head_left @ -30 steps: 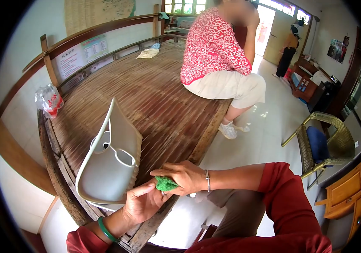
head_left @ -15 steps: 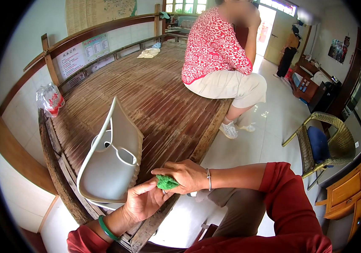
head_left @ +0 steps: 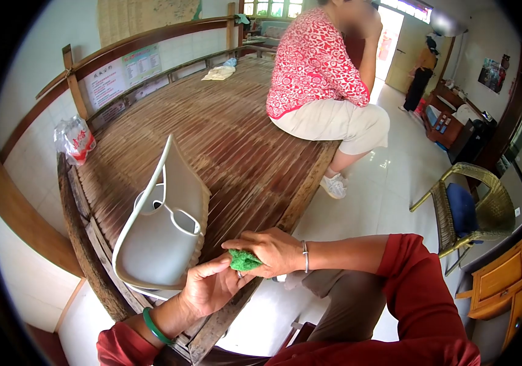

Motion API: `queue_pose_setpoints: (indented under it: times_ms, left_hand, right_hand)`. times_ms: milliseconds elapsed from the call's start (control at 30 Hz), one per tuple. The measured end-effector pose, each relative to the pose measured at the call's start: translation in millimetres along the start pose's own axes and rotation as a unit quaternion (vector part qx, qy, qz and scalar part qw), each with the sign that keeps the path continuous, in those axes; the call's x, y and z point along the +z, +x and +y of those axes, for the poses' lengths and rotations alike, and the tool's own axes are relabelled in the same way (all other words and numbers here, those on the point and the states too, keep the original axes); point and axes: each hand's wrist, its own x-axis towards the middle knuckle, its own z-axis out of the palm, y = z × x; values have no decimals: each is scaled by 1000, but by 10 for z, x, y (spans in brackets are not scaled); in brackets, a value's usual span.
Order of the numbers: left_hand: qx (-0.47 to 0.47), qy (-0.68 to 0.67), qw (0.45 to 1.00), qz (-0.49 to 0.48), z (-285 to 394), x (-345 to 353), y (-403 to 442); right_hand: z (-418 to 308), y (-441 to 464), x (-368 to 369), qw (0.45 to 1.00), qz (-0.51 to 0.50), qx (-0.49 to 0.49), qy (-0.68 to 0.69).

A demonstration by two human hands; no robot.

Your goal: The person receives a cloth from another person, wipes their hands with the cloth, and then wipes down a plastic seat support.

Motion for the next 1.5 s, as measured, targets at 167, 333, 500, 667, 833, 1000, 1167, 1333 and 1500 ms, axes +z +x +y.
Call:
queue_pose_setpoints:
  times_ms: [167, 333, 500, 667, 833, 1000, 1167, 1333, 1500]
  left_hand:
    - [9, 15, 1000, -6, -32, -24, 4]
    - [17, -9, 999, -44, -36, -52, 32]
    - [9, -15, 999, -48, -48, -132, 53]
    - [16, 32, 998, -46, -7, -61, 28]
    - [49, 123, 991, -7, -35, -35, 25]
    - [83, 331, 939, -35, 23, -27, 22]
    - [148, 667, 730, 19, 58, 43, -86]
    - [399, 813, 422, 51, 167, 137, -281]
    - [603, 745, 268, 99, 542, 366, -664]
  right_hand:
    - [-24, -7, 16, 999, 27, 1, -36]
    - [-25, 30, -5, 998, 49, -29, -13]
    - [-44, 52, -23, 999, 42, -26, -21]
    - [-47, 89, -68, 998, 34, -56, 16]
    - [-72, 100, -128, 998, 31, -57, 20]
    - [-132, 113, -174, 996, 30, -56, 61]
    - [-114, 70, -201, 996, 18, -26, 77]
    - [-86, 8, -193, 970, 32, 70, 229]
    - [-109, 1, -256, 953, 44, 122, 273]
